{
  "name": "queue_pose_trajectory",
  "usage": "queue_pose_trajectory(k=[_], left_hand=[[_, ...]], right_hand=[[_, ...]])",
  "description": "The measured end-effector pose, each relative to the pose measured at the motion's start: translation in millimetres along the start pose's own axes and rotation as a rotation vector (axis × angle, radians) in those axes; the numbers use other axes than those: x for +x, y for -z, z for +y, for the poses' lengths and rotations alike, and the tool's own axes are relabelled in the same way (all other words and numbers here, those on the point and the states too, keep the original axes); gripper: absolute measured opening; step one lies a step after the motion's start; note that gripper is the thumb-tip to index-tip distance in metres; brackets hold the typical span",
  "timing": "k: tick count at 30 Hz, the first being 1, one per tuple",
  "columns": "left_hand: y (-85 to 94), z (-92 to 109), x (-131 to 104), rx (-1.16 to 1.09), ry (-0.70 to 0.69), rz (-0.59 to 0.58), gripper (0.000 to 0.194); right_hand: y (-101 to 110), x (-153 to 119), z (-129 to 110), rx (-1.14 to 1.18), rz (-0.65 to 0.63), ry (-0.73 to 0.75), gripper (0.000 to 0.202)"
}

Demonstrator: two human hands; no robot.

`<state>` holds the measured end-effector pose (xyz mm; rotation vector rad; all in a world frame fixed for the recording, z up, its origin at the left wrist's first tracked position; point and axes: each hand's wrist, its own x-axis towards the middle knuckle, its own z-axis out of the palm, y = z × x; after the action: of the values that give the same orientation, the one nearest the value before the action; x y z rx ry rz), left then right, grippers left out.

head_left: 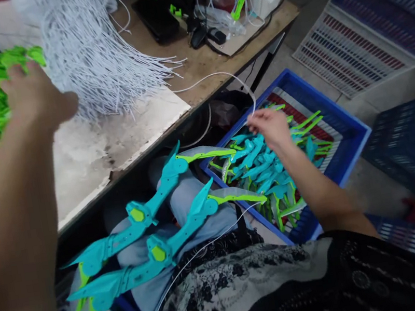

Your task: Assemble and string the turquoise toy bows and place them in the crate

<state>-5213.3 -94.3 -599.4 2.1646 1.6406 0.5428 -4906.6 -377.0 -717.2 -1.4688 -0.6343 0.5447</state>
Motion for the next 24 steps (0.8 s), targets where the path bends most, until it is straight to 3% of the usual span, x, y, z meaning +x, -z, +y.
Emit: queue_pose_trajectory(k=[2, 4, 5, 7, 10, 13, 16, 18, 21, 24], left_hand=[[-20.6, 0, -37, 0.181, -0.231, 0.206, 0.063], [-44.8, 7, -84, 0.047, -0.344, 0.215, 0.045], [-59.4, 12, -108, -0.046, -0.359, 0.118, 0.034], [-94.7, 21, -149, -0.230, -0.357, -0.248, 0.023], [-154.5, 29, -185, -0.486, -0.209, -0.670, 0.018], [-201.5, 31, -194, -0.768, 0.152, -0.856, 0.013], [-226.2, 35, -191, -1.002, 0.448, -1.017, 0.011], [-235.3, 39, -189, -1.087, 0.511, -1.137, 0.017], [-247.9, 49, -186, -1.170, 0.495, -1.296, 0.013], [-261.7, 58, -184, -1.232, 0.479, -1.366, 0.008]], right_hand=[[-6, -29, 29, -0.145, -0.058, -0.074, 0.020], [-7, -49, 48, -0.253, -0.084, -0.073, 0.023], [-6, -55, 53, -0.292, -0.092, -0.063, 0.024], [-5, -62, 60, -0.346, -0.106, -0.046, 0.026], [-5, -67, 66, -0.383, -0.127, -0.035, 0.029], [-6, -69, 71, -0.404, -0.130, -0.011, 0.029], [-7, -70, 76, -0.480, -0.105, 0.066, 0.028], [-7, -71, 78, -0.552, -0.088, 0.157, 0.026], [-7, -72, 82, -0.630, -0.111, 0.318, 0.022], [-7, -75, 86, -0.641, -0.109, 0.429, 0.019]])
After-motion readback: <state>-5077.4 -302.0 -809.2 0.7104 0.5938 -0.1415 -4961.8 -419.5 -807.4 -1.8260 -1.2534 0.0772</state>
